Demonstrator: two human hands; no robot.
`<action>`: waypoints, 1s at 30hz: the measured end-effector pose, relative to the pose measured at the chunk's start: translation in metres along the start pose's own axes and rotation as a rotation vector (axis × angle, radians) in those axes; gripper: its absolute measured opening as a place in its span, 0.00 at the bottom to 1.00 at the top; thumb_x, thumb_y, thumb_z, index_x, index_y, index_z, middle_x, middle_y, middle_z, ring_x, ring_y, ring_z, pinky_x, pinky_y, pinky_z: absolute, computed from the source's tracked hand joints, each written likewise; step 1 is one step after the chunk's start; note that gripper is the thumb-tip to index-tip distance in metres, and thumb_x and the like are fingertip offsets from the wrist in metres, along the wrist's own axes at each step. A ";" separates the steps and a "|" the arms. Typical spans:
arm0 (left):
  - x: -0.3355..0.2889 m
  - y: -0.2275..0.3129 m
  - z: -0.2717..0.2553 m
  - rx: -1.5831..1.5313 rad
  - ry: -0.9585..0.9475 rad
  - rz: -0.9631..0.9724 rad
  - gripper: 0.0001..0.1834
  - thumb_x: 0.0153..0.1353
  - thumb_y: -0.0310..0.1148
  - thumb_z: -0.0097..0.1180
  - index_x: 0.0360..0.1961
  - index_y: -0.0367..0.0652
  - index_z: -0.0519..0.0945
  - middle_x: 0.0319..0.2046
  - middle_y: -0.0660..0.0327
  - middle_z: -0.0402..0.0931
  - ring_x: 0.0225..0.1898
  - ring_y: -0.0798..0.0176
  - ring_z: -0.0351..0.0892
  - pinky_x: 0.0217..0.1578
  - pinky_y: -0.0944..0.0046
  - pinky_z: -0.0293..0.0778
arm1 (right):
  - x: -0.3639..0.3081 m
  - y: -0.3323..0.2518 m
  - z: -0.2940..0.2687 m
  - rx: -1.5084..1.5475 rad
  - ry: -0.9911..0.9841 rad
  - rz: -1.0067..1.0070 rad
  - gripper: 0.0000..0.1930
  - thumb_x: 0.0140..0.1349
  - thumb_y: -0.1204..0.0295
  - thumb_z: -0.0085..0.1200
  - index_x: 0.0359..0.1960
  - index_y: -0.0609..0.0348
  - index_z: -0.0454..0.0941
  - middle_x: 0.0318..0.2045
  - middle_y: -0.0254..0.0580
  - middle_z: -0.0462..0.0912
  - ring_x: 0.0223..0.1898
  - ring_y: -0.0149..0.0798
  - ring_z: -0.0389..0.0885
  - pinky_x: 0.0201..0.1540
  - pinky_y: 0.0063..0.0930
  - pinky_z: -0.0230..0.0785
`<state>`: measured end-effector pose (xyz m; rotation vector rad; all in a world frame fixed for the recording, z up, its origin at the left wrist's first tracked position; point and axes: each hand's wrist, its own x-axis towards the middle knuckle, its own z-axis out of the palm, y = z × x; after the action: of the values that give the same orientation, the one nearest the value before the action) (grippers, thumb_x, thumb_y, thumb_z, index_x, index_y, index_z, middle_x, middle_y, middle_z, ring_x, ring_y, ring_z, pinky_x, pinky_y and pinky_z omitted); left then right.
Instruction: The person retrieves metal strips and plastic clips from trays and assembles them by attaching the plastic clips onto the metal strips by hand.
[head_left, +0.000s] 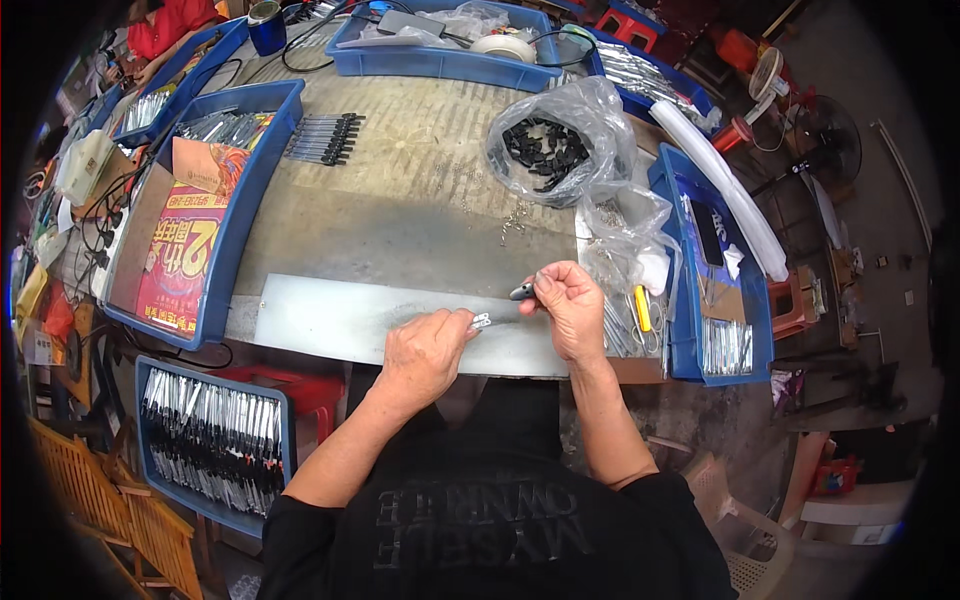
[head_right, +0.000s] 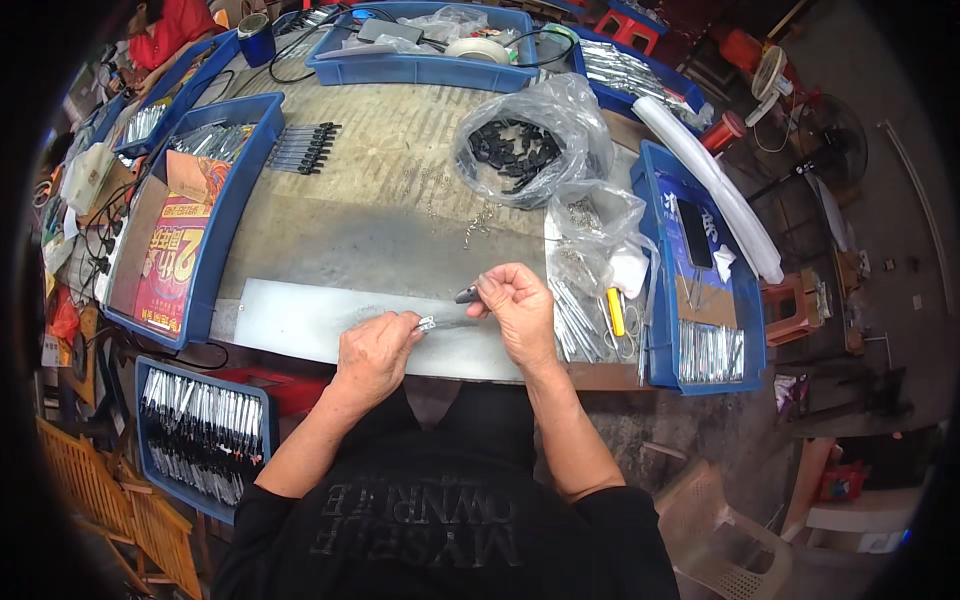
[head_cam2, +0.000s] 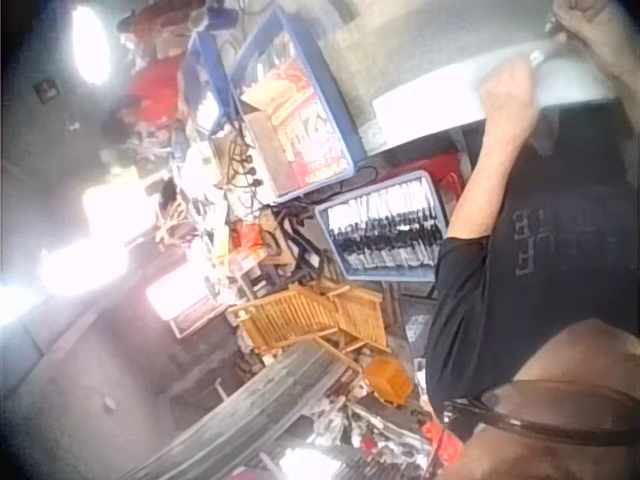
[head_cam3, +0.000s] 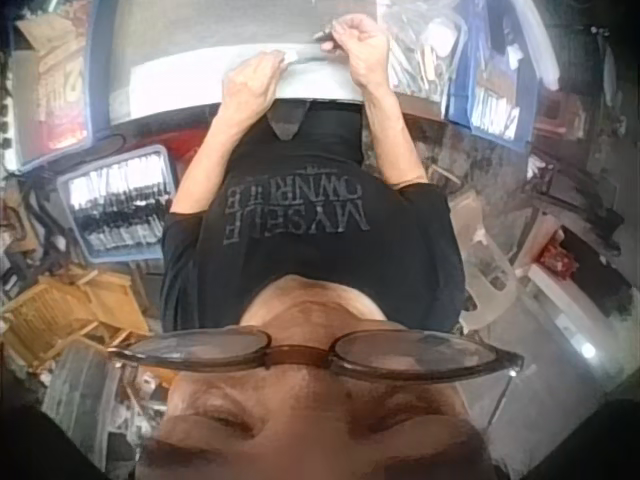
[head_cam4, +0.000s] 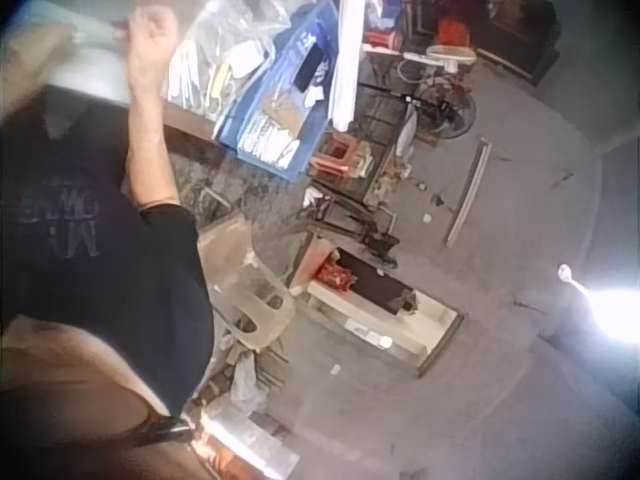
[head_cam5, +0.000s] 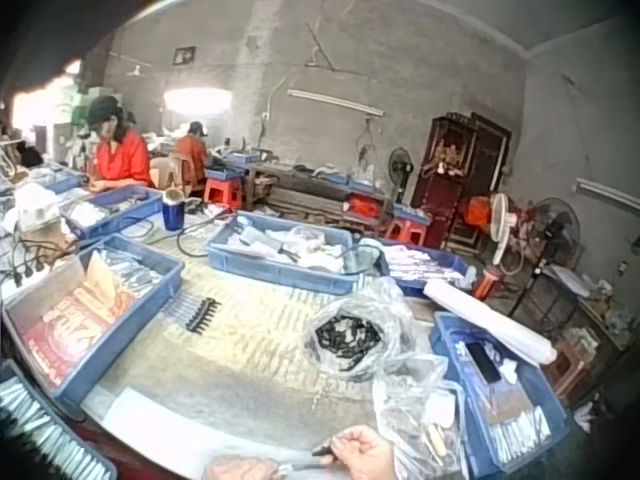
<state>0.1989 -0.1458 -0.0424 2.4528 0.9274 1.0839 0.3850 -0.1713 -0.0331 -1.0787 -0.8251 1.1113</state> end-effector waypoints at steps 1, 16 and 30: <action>-0.002 0.001 -0.001 0.011 0.005 0.002 0.07 0.51 0.30 0.54 0.25 0.41 0.69 0.16 0.60 0.66 0.18 0.58 0.71 0.17 0.61 0.66 | -0.004 0.004 0.000 0.025 -0.006 0.000 0.07 0.58 0.72 0.52 0.31 0.63 0.70 0.25 0.39 0.78 0.22 0.28 0.76 0.27 0.17 0.69; -0.013 0.015 -0.007 0.042 -0.032 0.025 0.07 0.49 0.27 0.56 0.29 0.39 0.72 0.16 0.59 0.66 0.17 0.58 0.71 0.17 0.62 0.66 | -0.041 0.017 0.013 0.091 -0.018 0.026 0.06 0.57 0.74 0.52 0.31 0.64 0.71 0.25 0.38 0.77 0.22 0.27 0.76 0.28 0.17 0.69; -0.016 0.017 -0.005 0.071 -0.009 0.058 0.06 0.49 0.30 0.54 0.24 0.42 0.70 0.13 0.62 0.63 0.15 0.62 0.70 0.15 0.64 0.66 | -0.058 0.025 0.028 0.133 0.047 -0.082 0.05 0.57 0.76 0.52 0.30 0.64 0.70 0.28 0.41 0.77 0.25 0.28 0.76 0.30 0.18 0.72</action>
<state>0.1947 -0.1693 -0.0390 2.5544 0.9119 1.0751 0.3365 -0.2179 -0.0491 -0.9485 -0.7418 1.0531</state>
